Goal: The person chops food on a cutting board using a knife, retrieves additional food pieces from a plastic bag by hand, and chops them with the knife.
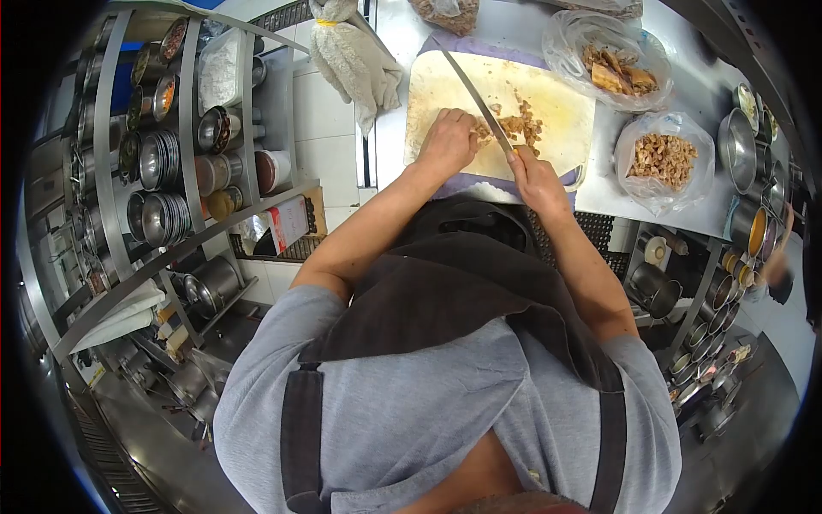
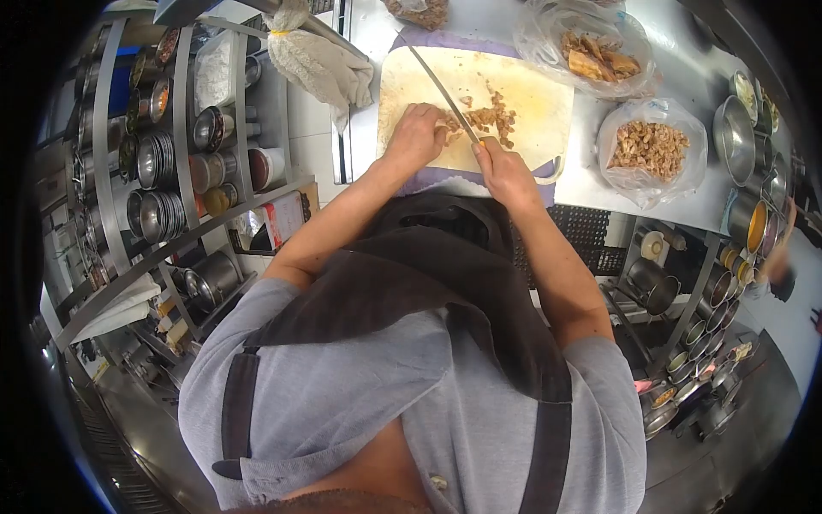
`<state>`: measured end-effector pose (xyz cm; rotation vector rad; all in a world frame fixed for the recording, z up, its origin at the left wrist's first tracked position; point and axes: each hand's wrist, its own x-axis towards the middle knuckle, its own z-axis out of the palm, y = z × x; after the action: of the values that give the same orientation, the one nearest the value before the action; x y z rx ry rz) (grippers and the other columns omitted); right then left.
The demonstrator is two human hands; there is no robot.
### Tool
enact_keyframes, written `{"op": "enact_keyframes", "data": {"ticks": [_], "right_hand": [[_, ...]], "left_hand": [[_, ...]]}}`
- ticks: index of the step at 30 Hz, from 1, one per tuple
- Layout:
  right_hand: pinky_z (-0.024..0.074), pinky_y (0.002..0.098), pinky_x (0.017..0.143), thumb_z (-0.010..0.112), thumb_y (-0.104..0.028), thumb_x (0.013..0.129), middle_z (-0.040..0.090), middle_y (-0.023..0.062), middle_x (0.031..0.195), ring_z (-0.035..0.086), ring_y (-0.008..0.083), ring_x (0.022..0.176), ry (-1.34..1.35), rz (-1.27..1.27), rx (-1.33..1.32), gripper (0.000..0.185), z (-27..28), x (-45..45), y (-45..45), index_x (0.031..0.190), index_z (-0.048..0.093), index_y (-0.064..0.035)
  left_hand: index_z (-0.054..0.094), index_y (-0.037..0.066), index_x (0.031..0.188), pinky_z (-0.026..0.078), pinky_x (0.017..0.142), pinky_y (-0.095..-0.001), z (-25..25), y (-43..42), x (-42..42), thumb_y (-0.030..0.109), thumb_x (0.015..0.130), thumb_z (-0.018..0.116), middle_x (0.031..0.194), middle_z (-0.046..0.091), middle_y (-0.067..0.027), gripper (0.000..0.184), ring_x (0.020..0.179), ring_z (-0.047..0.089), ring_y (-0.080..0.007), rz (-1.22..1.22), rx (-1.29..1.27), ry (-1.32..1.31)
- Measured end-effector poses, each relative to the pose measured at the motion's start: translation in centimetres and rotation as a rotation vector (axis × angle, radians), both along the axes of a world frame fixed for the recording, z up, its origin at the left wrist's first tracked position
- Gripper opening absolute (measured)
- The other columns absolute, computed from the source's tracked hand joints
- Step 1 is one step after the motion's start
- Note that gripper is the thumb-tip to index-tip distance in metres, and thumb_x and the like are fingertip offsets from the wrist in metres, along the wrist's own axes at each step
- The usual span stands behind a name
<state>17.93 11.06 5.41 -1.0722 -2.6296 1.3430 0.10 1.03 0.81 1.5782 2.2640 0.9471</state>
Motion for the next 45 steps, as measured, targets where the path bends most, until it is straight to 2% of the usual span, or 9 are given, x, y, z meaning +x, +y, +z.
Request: {"op": "enact_keyframes", "data": {"ticks": [8,10,14,29,32,34,35,38,45], "right_hand": [[0.0461,0.0548,0.064,0.045,-0.033,0.102,0.062,0.0266,0.069,0.062,0.0466,0.072,0.115,0.005,0.071,0.031,0.4,-1.3,-0.3,0.102,0.055,-0.0035],[0.0475,0.0549,0.064,0.044,-0.033,0.102,0.062,0.0265,0.068,0.062,0.0460,0.071,-0.104,0.118,0.096,0.031,-2.5,-1.4,-0.1,0.100,0.054,-0.0036],[0.0480,0.0553,0.063,0.044,-0.033,0.102,0.062,0.0267,0.068,0.062,0.0461,0.070,-0.080,0.117,0.139,0.032,-2.9,-1.2,-0.4,0.100,0.054,-0.0034],[0.0450,0.0555,0.067,0.044,-0.033,0.103,0.063,0.0294,0.078,0.060,0.0502,0.078,-0.039,-0.057,0.026,0.033,-0.3,5.9,0.2,0.105,0.057,-0.0019],[0.0450,0.0552,0.069,0.046,-0.033,0.102,0.062,0.0309,0.081,0.060,0.0500,0.083,-0.046,-0.114,-0.011,0.033,1.2,7.1,0.1,0.107,0.058,-0.0028],[0.0468,0.0542,0.070,0.050,-0.034,0.100,0.063,0.0305,0.084,0.061,0.0494,0.084,-0.131,-0.259,-0.034,0.034,1.5,8.4,0.0,0.111,0.058,-0.0037],[0.0468,0.0542,0.070,0.050,-0.034,0.100,0.063,0.0305,0.084,0.061,0.0494,0.084,-0.125,-0.266,-0.027,0.034,1.6,9.2,-0.2,0.111,0.058,-0.0037],[0.0483,0.0542,0.071,0.053,-0.037,0.098,0.065,0.0291,0.086,0.062,0.0488,0.084,-0.148,-0.324,0.214,0.036,1.1,11.5,-1.6,0.115,0.059,-0.0055],[0.0505,0.0539,0.073,0.058,-0.037,0.094,0.067,0.0266,0.086,0.064,0.0460,0.083,-0.192,-0.160,0.241,0.039,-1.2,9.3,-3.0,0.118,0.057,-0.0057]], "left_hand": [[0.066,0.000,0.094,0.049,0.085,-0.0431,0.7,-1.3,-1.0,0.002,0.075,0.065,0.093,0.065,-0.0169,0.018,0.094,0.060,-0.0356,0.098,-0.001,-0.008],[0.066,0.000,0.093,0.049,0.085,-0.0429,0.2,-1.1,-0.8,0.005,0.075,0.066,0.093,0.065,-0.0174,0.019,0.095,0.060,-0.0357,0.077,-0.016,0.022],[0.065,-0.001,0.093,0.049,0.083,-0.0434,-0.2,-0.1,0.4,0.009,0.075,0.069,0.091,0.064,-0.0183,0.021,0.093,0.059,-0.0365,0.017,0.003,0.022],[0.063,-0.002,0.090,0.048,0.083,-0.0445,-1.3,1.1,0.9,0.010,0.075,0.069,0.089,0.062,-0.0181,0.020,0.092,0.057,-0.0361,0.032,0.001,0.126],[0.065,-0.002,0.099,0.051,0.083,-0.0425,-1.7,2.1,1.0,0.007,0.078,0.066,0.093,0.067,-0.0179,0.023,0.090,0.062,-0.0349,-0.025,-0.015,0.086],[0.067,0.003,0.109,0.054,0.082,-0.0388,-0.2,3.2,1.5,0.004,0.081,0.062,0.097,0.070,-0.0169,0.029,0.087,0.068,-0.0318,-0.049,-0.079,-0.326],[0.067,0.008,0.114,0.056,0.081,-0.0353,0.6,3.5,1.6,0.003,0.083,0.060,0.099,0.072,-0.0158,0.032,0.087,0.071,-0.0277,-0.032,-0.082,-0.343],[0.069,0.008,0.111,0.056,0.080,-0.0347,1.7,3.7,1.1,0.005,0.083,0.061,0.098,0.072,-0.0149,0.030,0.087,0.071,-0.0258,0.016,-0.027,-0.431],[0.069,0.003,0.108,0.056,0.075,-0.0350,-1.0,3.4,-2.6,0.012,0.082,0.065,0.102,0.070,-0.0154,0.028,0.091,0.069,-0.0251,0.063,0.028,-0.181]]}}
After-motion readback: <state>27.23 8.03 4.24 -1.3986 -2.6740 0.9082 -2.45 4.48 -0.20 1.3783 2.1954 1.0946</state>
